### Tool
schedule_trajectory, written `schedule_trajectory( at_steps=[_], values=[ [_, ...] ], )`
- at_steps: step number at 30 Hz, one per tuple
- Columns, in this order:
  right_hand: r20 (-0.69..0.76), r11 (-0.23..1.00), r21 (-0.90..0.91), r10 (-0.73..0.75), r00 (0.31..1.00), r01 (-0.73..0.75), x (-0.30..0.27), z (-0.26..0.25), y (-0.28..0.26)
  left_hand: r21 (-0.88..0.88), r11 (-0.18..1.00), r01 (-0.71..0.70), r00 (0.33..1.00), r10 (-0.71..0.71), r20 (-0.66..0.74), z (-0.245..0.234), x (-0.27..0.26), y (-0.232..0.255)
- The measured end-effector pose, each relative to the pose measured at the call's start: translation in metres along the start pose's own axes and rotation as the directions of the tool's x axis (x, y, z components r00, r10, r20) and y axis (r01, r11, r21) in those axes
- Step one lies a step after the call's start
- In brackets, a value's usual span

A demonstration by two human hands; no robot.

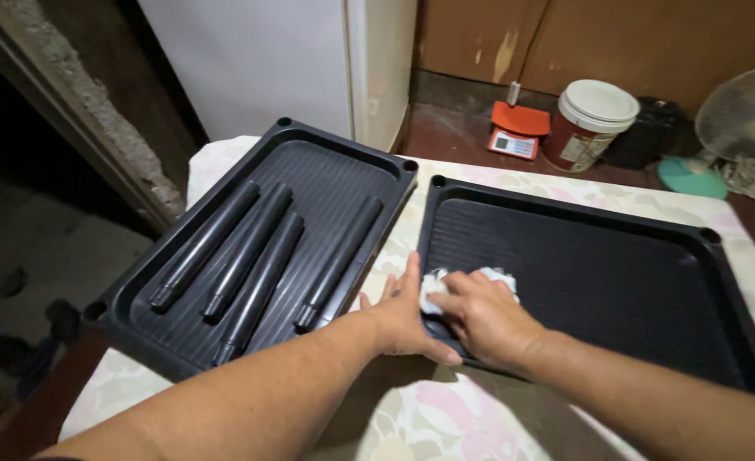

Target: The person wipes the underside and top surface of a black plastic table top with a white cloth, then wipes several black cylindrical legs one by one. The table top is placed on a tablecloth-covered surface next to a tray holding the legs.

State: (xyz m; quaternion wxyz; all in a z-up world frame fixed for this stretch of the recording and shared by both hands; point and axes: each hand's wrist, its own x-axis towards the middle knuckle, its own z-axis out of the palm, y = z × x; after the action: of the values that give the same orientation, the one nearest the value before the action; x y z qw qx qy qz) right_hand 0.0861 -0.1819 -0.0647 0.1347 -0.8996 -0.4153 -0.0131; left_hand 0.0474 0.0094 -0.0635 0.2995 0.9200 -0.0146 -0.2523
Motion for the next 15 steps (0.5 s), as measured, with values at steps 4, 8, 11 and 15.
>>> schedule_trajectory(
  at_steps=[4, 8, 11, 15],
  values=[
    [0.057, 0.908, -0.379, 0.218, 0.974, -0.181, 0.054, -0.002, 0.032, 0.017, 1.0, 0.001, 1.0, -0.002, 0.022, -0.003, -0.006, 0.002],
    [-0.104, 0.927, -0.173, 0.319, 0.942, -0.333, 0.104, 0.005, 0.06, -0.019, 1.0, 0.007, 1.0, -0.007, 0.014, -0.003, -0.008, 0.003],
    [0.036, 0.907, -0.119, 0.409, 0.912, -0.403, 0.093, 0.009, 0.049, 0.017, 0.999, 0.034, 0.998, -0.035, 0.043, -0.007, -0.01, 0.006],
    [0.146, 0.947, -0.152, 0.305, 0.941, -0.283, 0.042, 0.006, 0.009, 0.024, 0.999, 0.04, 0.999, -0.04, 0.034, -0.011, -0.011, 0.012]
  ],
)
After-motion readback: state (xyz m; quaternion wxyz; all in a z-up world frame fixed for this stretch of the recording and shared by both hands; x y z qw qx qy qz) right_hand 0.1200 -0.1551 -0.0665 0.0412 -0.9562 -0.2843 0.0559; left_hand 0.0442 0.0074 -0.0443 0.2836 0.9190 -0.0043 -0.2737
